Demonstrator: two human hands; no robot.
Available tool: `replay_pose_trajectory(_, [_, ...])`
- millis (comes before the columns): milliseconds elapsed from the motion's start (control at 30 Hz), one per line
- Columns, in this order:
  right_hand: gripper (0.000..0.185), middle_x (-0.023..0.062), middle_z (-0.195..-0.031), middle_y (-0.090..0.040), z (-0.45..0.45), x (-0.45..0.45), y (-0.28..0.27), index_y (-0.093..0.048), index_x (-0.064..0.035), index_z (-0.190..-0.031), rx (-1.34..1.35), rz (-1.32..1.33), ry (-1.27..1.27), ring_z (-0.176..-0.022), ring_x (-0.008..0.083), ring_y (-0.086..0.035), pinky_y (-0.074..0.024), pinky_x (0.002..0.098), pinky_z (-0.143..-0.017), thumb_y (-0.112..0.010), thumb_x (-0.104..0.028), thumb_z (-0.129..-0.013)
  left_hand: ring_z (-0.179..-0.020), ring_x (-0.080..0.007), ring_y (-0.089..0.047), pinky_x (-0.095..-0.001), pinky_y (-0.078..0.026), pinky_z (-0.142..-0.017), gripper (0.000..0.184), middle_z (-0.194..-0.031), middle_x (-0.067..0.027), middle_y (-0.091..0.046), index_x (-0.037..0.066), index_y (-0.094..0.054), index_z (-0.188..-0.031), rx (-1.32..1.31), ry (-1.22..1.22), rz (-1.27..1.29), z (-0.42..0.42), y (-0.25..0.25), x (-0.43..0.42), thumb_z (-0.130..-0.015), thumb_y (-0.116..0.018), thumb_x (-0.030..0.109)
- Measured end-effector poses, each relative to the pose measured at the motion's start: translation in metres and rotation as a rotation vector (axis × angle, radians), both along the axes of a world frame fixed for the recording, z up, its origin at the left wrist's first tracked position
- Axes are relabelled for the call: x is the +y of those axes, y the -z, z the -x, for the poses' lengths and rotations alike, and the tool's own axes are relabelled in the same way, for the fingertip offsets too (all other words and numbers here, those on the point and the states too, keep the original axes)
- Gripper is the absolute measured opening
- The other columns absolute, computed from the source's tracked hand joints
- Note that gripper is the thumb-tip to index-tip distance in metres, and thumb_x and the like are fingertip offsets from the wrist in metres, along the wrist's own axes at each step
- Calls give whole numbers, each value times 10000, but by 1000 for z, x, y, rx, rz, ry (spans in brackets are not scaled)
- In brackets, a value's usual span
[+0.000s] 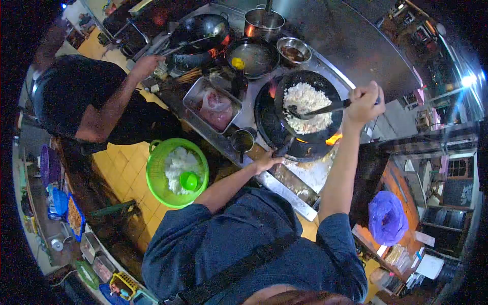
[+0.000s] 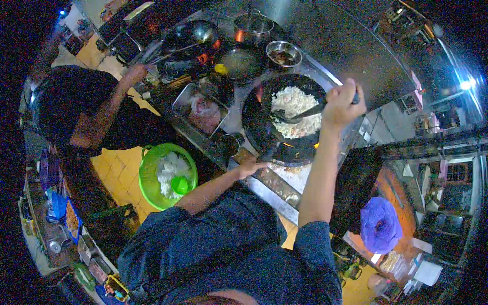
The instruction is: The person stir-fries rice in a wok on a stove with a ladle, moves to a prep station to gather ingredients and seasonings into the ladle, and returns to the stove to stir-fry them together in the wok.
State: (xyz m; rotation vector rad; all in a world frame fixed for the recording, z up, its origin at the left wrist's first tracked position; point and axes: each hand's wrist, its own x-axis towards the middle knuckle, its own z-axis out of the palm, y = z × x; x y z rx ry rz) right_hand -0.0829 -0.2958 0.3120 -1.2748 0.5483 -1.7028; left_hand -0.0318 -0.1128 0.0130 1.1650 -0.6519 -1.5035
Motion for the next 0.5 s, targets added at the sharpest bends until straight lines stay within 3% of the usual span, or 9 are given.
replay_pose_trajectory(67, [247, 43, -468, -405, -21, -14, 36, -431, -20, -608, -80, -39, 71, -355, 94, -330, -273, 243, -342, -466, -107, -836, -587, -117, -520, -275, -441, -530, 257, -695, -15, -541, 69, -509, -989, 111, -10, -187, 1, 0, 3, -811, -619, 220])
replay_pose_trajectory(133, [263, 43, -467, -400, -16, -13, 26, -417, -25, -588, 73, 15, -63, -370, 102, -344, -275, 247, -354, -470, -103, -834, -564, -114, -519, -275, -431, -514, 249, -678, -16, -543, 72, -511, -978, 2, 36, -85, -1, 3, 3, -812, -620, 222])
replay_pose_trajectory(233, [260, 39, -467, -395, -12, 3, 4, -413, -32, -589, -37, -66, -38, -385, 97, -350, -268, 244, -365, -473, -100, -832, -558, -110, -519, -269, -418, -499, 211, -663, -16, -542, 66, -515, -911, -9, -30, -154, 1, -14, 3, -815, -617, 223])
replay_pose_trajectory(333, [266, 36, -468, -390, -20, -8, 39, -408, -35, -585, -66, -26, -3, -392, 91, -348, -264, 240, -368, -473, -101, -834, -547, -107, -517, -267, -413, -492, 195, -655, -12, -543, 62, -522, -868, 67, 34, -109, 0, 4, 1, -814, -619, 222])
replay_pose_trajectory(367, [184, 29, -499, -429, -11, -18, 45, -463, -5, -672, -15, 29, -105, -412, 78, -385, -306, 216, -366, -492, -84, -835, -539, -99, -513, -263, -413, -493, 207, -646, -2, -537, 61, -532, -854, 47, 24, -44, 0, 6, 3, -809, -626, 241])
replay_pose_trajectory(500, [214, 40, -478, -402, -1, -2, 1, -415, -18, -651, 15, 98, 17, -397, 91, -354, -287, 227, -365, -471, -95, -844, -526, -96, -498, -253, -410, -472, 261, -669, 5, -522, 60, -522, -903, 69, 44, -68, 0, 15, 0, -803, -632, 275])
